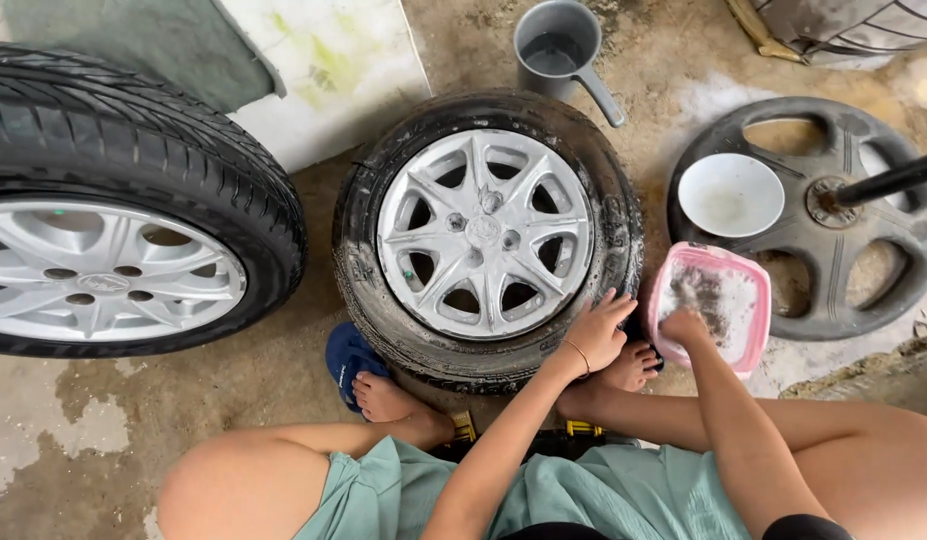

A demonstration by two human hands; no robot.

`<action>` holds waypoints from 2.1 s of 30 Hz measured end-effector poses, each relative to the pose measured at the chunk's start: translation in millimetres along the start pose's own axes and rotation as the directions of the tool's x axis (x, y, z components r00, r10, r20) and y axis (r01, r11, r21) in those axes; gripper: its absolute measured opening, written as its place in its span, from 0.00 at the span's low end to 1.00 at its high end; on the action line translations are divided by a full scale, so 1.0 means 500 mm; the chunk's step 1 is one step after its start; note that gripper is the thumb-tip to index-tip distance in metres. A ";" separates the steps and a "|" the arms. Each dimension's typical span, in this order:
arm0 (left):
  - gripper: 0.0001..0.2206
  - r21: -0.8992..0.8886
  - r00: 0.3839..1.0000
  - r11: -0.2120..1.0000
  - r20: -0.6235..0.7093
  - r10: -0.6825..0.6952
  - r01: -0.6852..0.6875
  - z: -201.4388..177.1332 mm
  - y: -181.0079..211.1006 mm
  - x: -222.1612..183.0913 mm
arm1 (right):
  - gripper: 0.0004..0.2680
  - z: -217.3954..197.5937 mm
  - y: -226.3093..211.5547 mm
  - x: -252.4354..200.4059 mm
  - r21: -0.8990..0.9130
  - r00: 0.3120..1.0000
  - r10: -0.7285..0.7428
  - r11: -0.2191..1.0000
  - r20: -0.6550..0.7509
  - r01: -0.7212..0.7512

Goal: The person sits on the floor and scrubs a car tire with a sponge and soapy water from a pink basin. They clean the rim and tire surface, repeatedly dipping the sponge to reapply soap.

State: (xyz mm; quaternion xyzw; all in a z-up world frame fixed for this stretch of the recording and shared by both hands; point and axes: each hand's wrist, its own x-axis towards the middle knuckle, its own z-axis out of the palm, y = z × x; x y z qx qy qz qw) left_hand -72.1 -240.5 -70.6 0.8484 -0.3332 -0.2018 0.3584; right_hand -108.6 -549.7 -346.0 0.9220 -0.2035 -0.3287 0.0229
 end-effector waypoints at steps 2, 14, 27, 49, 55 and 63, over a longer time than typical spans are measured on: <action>0.30 -0.026 0.999 0.999 -0.049 -0.021 0.020 -0.035 -0.006 0.002 | 0.17 -0.146 -0.008 -0.069 0.124 0.998 -0.031 0.992 0.062 0.023; 0.22 -0.206 0.890 0.966 -0.394 -0.229 0.157 -0.224 -0.076 -0.066 | 0.29 -0.645 -0.255 -0.523 0.907 0.923 -0.024 0.177 -0.384 0.382; 0.28 0.391 0.920 0.866 -0.351 -0.173 0.311 -0.251 -0.088 -0.127 | 0.27 -0.664 -0.416 -0.311 -0.037 0.619 -0.079 0.996 -0.782 0.080; 0.31 0.383 0.913 0.889 -0.399 -0.085 0.250 -0.252 -0.099 -0.131 | 0.25 -0.739 -0.450 -0.313 -0.063 0.895 0.015 0.997 -0.445 -0.048; 0.29 0.366 0.901 0.894 -0.425 -0.086 0.258 -0.247 -0.098 -0.130 | 0.24 -0.712 -0.314 -0.604 -0.190 0.805 -0.243 0.968 -0.542 0.164; 0.28 0.358 0.898 0.898 -0.432 -0.085 0.257 -0.254 -0.094 -0.129 | 0.22 -0.634 -0.210 -0.594 -0.522 0.723 -0.596 0.765 -0.350 0.378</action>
